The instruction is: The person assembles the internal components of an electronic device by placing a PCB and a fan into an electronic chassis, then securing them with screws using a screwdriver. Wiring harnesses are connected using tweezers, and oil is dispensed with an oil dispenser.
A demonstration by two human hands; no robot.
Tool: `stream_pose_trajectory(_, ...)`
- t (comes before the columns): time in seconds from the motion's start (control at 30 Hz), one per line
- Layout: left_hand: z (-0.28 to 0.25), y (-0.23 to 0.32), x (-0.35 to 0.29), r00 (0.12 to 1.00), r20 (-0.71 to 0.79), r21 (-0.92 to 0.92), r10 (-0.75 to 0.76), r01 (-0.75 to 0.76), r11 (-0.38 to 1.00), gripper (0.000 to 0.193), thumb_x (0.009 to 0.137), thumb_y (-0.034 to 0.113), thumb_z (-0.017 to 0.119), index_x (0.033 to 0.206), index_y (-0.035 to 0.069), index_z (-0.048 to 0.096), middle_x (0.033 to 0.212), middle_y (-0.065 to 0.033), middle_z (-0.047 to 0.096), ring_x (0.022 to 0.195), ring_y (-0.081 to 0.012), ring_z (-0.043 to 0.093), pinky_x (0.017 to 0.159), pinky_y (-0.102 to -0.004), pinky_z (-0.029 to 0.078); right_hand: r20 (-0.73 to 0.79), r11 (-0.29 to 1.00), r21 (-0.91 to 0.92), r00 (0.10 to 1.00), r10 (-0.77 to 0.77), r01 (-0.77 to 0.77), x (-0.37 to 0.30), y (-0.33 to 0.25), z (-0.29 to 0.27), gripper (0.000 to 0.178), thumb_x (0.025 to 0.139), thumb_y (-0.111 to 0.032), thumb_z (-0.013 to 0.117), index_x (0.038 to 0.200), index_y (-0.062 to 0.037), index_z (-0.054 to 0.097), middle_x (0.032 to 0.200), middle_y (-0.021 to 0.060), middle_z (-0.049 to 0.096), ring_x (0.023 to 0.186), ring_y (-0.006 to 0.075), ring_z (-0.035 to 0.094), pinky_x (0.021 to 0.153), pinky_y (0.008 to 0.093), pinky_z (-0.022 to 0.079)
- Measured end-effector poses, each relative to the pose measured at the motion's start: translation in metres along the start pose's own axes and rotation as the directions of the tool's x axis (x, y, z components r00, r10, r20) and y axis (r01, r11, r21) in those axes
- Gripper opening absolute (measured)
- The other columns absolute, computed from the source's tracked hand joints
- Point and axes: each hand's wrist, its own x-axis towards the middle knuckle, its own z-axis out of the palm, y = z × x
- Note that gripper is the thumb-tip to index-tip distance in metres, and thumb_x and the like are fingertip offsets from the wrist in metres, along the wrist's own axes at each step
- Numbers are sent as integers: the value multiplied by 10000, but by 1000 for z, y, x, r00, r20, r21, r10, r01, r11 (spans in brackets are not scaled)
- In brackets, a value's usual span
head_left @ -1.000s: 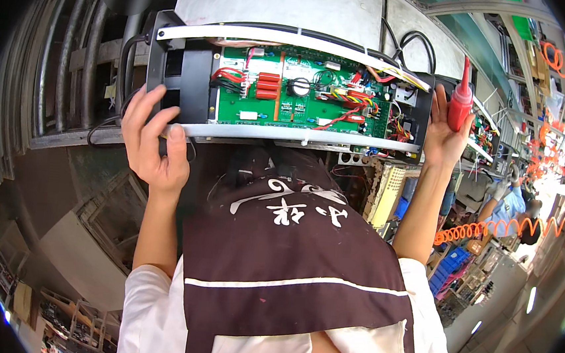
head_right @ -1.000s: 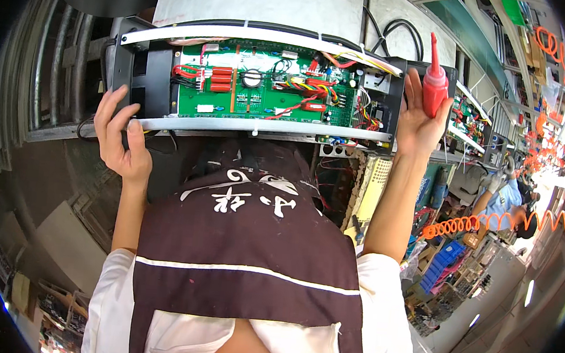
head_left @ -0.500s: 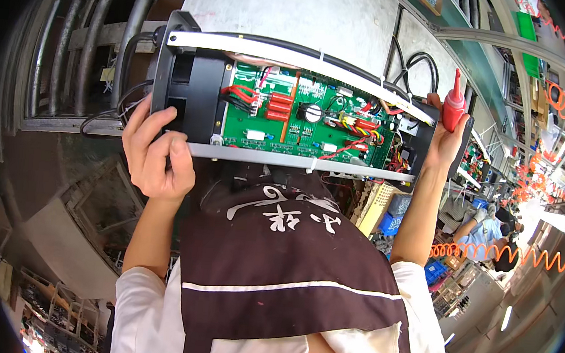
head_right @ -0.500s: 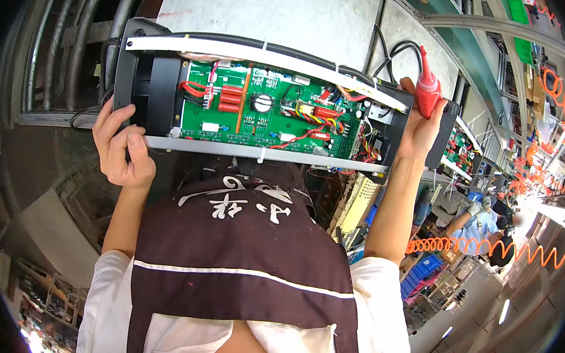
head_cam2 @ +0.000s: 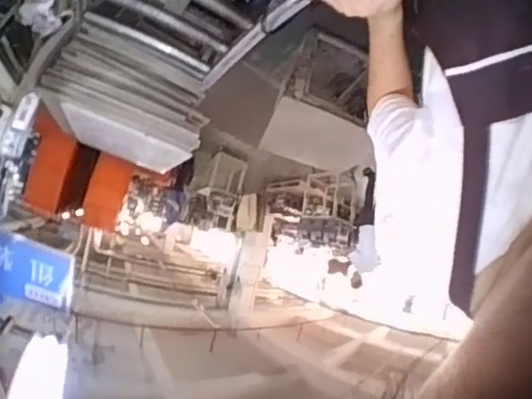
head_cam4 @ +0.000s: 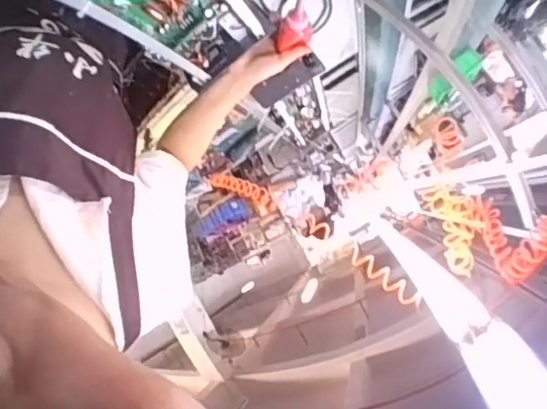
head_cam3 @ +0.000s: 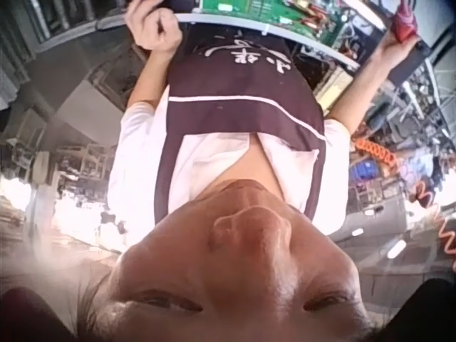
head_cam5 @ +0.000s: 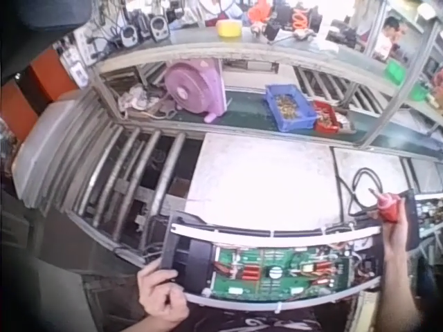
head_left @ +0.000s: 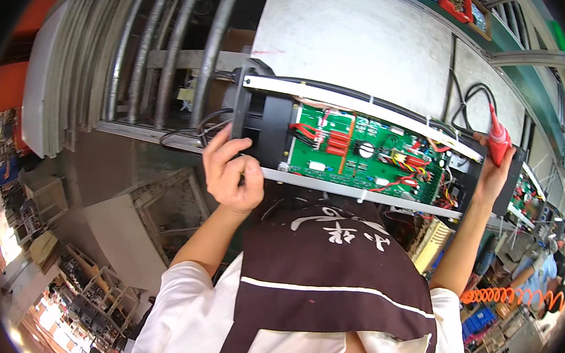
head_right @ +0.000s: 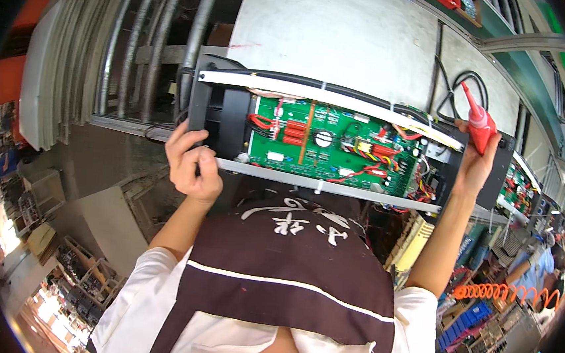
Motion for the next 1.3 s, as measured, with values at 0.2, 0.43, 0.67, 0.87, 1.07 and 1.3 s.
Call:
stream_pose_trajectory(0.2, 1, 1, 3, 1000, 3, -27, -22, 22, 999, 81, 746, 58, 604, 686, 8, 582, 929, -125, 644, 994, -395, 584, 841, -432, 471, -47, 997, 74, 999, 26, -22, 4, 4, -2, 513, 1009, -422, 353, 1202, 31, 499, 946, 141, 604, 934, 275, 562, 935, 399, 389)
stream_pose_trajectory(0.43, -7, 8, -7, 998, -51, 38, -46, 48, 998, 86, 757, 55, 575, 684, 10, 581, 955, -121, 644, 1002, -362, 560, 880, -428, 433, 0, 990, 104, 996, 94, -93, 20, 0, 23, 475, 984, -423, 419, 1139, 0, 569, 903, 111, 642, 761, 221, 581, 796, 356, 441)
stream_pose_trajectory(0.67, 7, 26, -9, 982, -174, 78, -76, 90, 993, 158, 820, 50, 525, 675, -11, 541, 984, -141, 630, 937, -294, 553, 809, -399, 445, 32, 975, 205, 997, 77, -82, 50, -12, 44, 383, 980, -403, 429, 1074, -63, 579, 917, 93, 660, 761, 216, 618, 842, 353, 435)
stream_pose_trajectory(0.87, -16, 20, -8, 996, -62, 229, -63, 75, 970, 254, 924, 70, 458, 715, -56, 526, 994, -157, 629, 825, -252, 559, 737, -361, 456, 322, 822, 469, 929, 183, -324, 65, -8, 51, 459, 957, -487, 439, 1157, -91, 555, 1065, 95, 649, 926, 215, 630, 930, 355, 388)
stream_pose_trajectory(1.07, -33, 15, 1, 993, 112, 411, -28, -21, 911, 260, 953, 99, 454, 794, -72, 566, 980, -146, 629, 816, -264, 567, 744, -350, 457, 278, 798, 522, 945, 173, -300, 49, -7, -43, 506, 944, -531, 444, 1224, -118, 527, 1113, 99, 644, 1029, 212, 615, 938, 386, 380)
stream_pose_trajectory(1.3, -52, 30, 16, 882, 464, 565, -78, -227, 793, 228, 881, 138, 518, 1038, -24, 547, 1245, -185, 498, 1135, -344, 466, 951, -430, 375, 68, 730, 610, 938, 339, -308, -6, 41, -120, 512, 940, -555, 436, 1195, -123, 539, 1016, 85, 656, 943, 191, 617, 869, 337, 406)
